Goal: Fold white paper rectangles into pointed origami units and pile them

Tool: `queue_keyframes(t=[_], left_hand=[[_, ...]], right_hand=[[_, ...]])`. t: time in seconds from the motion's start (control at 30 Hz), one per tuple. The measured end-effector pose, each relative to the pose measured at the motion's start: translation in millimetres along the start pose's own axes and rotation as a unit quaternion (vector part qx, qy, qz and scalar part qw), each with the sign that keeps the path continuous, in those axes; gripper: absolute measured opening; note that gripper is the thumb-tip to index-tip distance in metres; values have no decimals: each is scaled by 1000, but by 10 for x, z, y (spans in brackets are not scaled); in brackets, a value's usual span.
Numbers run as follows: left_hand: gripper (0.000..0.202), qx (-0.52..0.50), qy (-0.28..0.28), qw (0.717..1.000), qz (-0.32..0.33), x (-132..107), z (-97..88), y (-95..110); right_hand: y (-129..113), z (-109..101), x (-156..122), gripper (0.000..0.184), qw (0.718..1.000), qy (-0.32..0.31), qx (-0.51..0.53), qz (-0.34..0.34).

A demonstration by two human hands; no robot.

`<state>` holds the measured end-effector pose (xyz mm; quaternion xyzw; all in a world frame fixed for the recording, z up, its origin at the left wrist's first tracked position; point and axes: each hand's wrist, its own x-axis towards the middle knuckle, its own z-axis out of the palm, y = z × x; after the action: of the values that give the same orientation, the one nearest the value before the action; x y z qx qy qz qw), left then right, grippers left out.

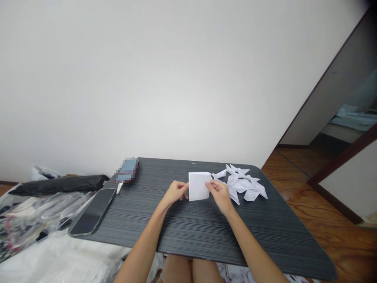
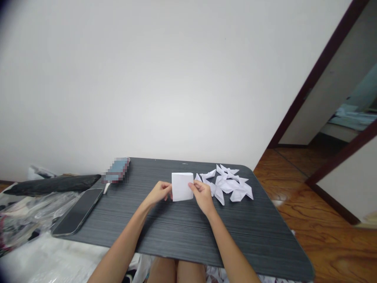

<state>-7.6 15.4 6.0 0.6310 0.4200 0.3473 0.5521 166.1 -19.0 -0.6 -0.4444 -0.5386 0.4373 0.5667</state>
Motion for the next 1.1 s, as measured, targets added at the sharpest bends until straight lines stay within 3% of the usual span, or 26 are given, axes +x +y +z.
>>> queue_keyframes(t=[0.07, 0.13, 0.4, 0.63, 0.77, 0.93, 1.1], left_hand=[[38, 28, 80, 992, 93, -1, 4, 34], [38, 21, 125, 981, 144, -8, 34, 62], [30, -3, 171, 976, 133, -65, 177, 63], [36, 106, 156, 968, 166, -73, 147, 35], [35, 81, 129, 977, 152, -66, 144, 24], [34, 11, 90, 988, 124, -55, 160, 27], [37, 22, 93, 988, 120, -49, 195, 23]], right_hand=[[-1, 1, 2, 32, 999, -7, 31, 25], [-3, 14, -1, 35, 998, -15, 45, 40], [104, 59, -4, 34, 997, -31, 48, 48], [84, 42, 2, 35, 999, -24, 28, 36], [73, 4, 27, 29, 1000, 25, 17, 5], [100, -17, 34, 26, 998, 28, 56, 26], [87, -4, 24, 34, 997, 36, 55, 42]])
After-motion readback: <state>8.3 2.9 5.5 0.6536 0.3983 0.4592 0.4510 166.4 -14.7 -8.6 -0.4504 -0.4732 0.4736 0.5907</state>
